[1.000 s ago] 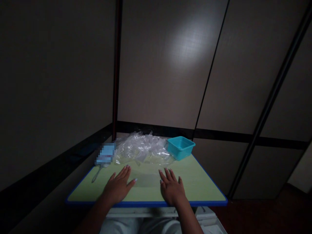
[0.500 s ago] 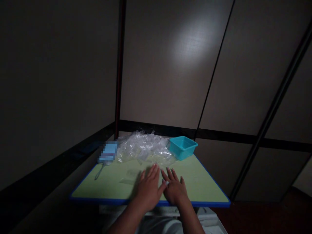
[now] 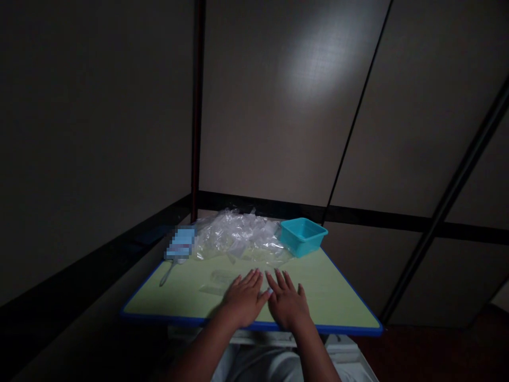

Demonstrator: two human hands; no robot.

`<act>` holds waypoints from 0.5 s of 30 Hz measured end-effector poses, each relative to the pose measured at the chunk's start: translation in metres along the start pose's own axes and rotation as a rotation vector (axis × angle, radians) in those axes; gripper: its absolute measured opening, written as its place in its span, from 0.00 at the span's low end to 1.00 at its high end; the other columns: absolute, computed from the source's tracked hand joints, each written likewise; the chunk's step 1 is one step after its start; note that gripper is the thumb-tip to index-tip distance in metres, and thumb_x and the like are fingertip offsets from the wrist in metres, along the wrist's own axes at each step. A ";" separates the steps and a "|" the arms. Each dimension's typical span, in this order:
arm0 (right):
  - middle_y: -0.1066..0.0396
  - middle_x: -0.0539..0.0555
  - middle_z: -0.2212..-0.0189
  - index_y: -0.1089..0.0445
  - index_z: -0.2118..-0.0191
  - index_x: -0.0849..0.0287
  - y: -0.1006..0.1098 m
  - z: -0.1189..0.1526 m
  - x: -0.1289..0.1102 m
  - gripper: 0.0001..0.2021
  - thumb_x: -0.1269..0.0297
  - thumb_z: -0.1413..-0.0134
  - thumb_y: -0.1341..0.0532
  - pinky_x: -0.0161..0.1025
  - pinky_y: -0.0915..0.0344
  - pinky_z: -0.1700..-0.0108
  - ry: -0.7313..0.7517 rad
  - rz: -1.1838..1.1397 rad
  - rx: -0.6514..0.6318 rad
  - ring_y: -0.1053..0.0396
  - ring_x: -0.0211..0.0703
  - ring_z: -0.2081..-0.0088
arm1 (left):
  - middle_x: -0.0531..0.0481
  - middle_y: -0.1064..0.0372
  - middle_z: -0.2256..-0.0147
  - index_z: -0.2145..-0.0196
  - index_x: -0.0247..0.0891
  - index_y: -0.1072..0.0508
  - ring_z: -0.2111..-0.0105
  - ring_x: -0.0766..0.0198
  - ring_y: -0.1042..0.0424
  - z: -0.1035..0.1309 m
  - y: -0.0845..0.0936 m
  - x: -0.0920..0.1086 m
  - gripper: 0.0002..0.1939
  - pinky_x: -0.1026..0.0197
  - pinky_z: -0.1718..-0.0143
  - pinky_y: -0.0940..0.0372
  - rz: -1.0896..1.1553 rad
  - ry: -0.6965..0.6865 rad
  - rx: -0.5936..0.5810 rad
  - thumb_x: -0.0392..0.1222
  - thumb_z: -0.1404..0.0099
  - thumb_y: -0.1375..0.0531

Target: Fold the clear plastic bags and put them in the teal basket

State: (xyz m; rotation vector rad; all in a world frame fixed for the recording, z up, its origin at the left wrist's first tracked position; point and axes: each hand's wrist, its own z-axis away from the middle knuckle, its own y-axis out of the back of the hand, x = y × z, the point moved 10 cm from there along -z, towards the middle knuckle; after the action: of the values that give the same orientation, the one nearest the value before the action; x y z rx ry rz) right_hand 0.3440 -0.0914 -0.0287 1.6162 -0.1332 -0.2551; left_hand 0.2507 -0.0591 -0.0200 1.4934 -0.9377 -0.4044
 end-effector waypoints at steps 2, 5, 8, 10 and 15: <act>0.66 0.46 0.36 0.64 0.38 0.40 0.002 0.001 -0.001 0.25 0.54 0.41 0.63 0.63 0.66 0.44 -0.004 -0.017 0.011 0.69 0.50 0.37 | 0.48 0.60 0.38 0.39 0.38 0.53 0.38 0.59 0.60 0.006 0.003 -0.022 0.33 0.47 0.41 0.59 -0.043 0.038 -0.011 0.60 0.35 0.64; 0.66 0.46 0.36 0.65 0.38 0.40 0.001 0.002 0.000 0.25 0.54 0.41 0.63 0.63 0.66 0.44 -0.008 -0.027 0.013 0.69 0.50 0.37 | 0.49 0.61 0.38 0.38 0.38 0.54 0.38 0.59 0.60 0.017 0.011 -0.060 0.33 0.46 0.41 0.59 -0.100 0.096 -0.010 0.58 0.35 0.61; 0.66 0.46 0.36 0.65 0.38 0.39 0.000 0.001 0.004 0.25 0.54 0.40 0.63 0.62 0.67 0.43 -0.007 -0.040 0.017 0.70 0.49 0.37 | 0.49 0.61 0.38 0.38 0.37 0.54 0.38 0.59 0.59 0.030 0.020 -0.100 0.31 0.45 0.42 0.57 -0.147 0.176 0.002 0.55 0.35 0.61; 0.67 0.47 0.36 0.63 0.38 0.39 0.001 0.001 0.004 0.24 0.53 0.40 0.64 0.63 0.70 0.44 -0.027 -0.051 0.010 0.71 0.49 0.37 | 0.49 0.61 0.38 0.39 0.37 0.53 0.39 0.59 0.58 0.037 0.024 -0.119 0.31 0.45 0.42 0.57 -0.164 0.218 0.011 0.54 0.35 0.61; 0.72 0.48 0.36 0.63 0.37 0.42 0.027 -0.001 -0.034 0.24 0.52 0.39 0.68 0.64 0.82 0.45 -0.042 -0.064 0.156 0.78 0.48 0.37 | 0.50 0.61 0.38 0.39 0.36 0.53 0.38 0.60 0.59 0.043 0.028 -0.128 0.29 0.46 0.42 0.56 -0.197 0.230 0.035 0.50 0.35 0.60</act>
State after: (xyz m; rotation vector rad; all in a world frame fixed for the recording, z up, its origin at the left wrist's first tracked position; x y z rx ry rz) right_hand 0.3132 -0.0837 0.0006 1.7722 -0.1365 -0.3343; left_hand 0.1331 0.0112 -0.0363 1.6317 -0.6223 -0.3503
